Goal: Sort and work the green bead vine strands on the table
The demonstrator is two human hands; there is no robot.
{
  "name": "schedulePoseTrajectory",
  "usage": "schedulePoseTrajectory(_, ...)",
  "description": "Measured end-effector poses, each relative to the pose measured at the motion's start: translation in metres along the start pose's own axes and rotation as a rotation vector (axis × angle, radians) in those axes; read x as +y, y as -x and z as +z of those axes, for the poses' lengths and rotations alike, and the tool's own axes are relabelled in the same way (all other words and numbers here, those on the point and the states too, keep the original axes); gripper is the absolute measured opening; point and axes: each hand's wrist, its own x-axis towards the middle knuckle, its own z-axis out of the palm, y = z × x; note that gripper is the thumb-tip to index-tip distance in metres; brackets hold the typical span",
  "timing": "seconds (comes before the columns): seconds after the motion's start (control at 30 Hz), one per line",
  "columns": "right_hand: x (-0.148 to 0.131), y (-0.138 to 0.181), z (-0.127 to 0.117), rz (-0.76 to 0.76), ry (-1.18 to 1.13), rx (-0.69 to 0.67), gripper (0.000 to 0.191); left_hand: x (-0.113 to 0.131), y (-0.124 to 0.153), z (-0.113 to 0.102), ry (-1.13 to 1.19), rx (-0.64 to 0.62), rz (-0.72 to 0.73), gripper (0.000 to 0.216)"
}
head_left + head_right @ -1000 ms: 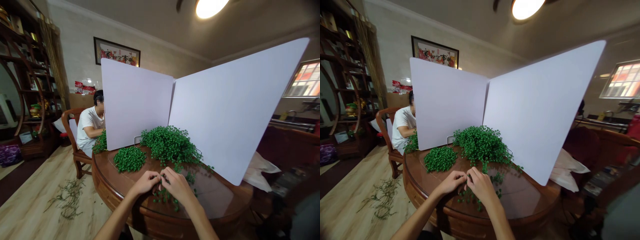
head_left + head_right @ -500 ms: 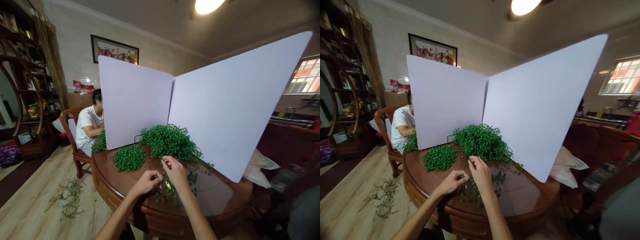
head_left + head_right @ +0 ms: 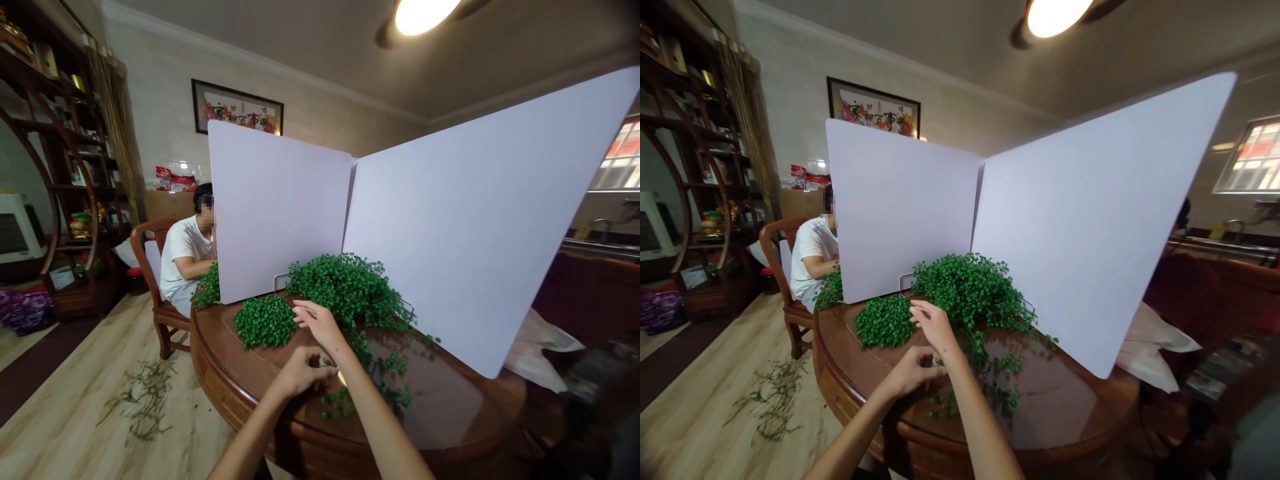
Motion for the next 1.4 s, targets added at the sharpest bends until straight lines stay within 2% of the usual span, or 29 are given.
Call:
schedulePoseTrajectory(0.17,-0.009,0.041,-0.037,-0.125,0.335,-0.062,0.025,0.008,0.002,-0.001,-0.049,0.094,-0.061,0.038)
schedulePoseTrajectory(0.27,-0.017,0.065,-0.053,-0.127,0.534,-0.154,0.019,0.010,0.001,-0.001,-0.071,0.132,-0.083,0.039)
schedulePoseTrajectory(0.37,-0.019,0.077,-0.060,-0.111,0.628,-0.230,0.016,0.007,-0.001,0.000,-0.096,0.149,-0.083,0.037)
schedulePoseTrajectory(0.5,-0.011,0.082,-0.063,-0.119,0.651,-0.198,0.017,0.003,-0.001,0.000,-0.122,0.139,-0.075,0.035)
schedulePoseTrajectory(0.63,0.002,0.085,-0.064,-0.130,0.594,-0.120,0.010,0.010,0.002,-0.001,-0.113,0.139,-0.059,0.034)
schedulePoseTrajectory(0.83,0.016,0.089,-0.068,-0.111,0.490,-0.049,0.011,0.018,0.004,-0.002,-0.003,0.093,-0.041,0.039)
schedulePoseTrajectory(0.97,0.016,0.092,-0.068,-0.115,0.527,-0.085,0.011,0.013,0.003,-0.001,0.025,0.086,-0.004,0.031)
schedulePoseTrajectory(1.13,0.013,0.095,-0.065,-0.149,0.623,-0.140,0.023,0.007,0.002,-0.001,0.025,0.089,0.024,0.025)
schedulePoseTrajectory(1.4,0.009,0.098,-0.061,-0.186,0.693,-0.070,0.025,0.009,0.003,0.000,-0.003,0.097,0.020,0.027)
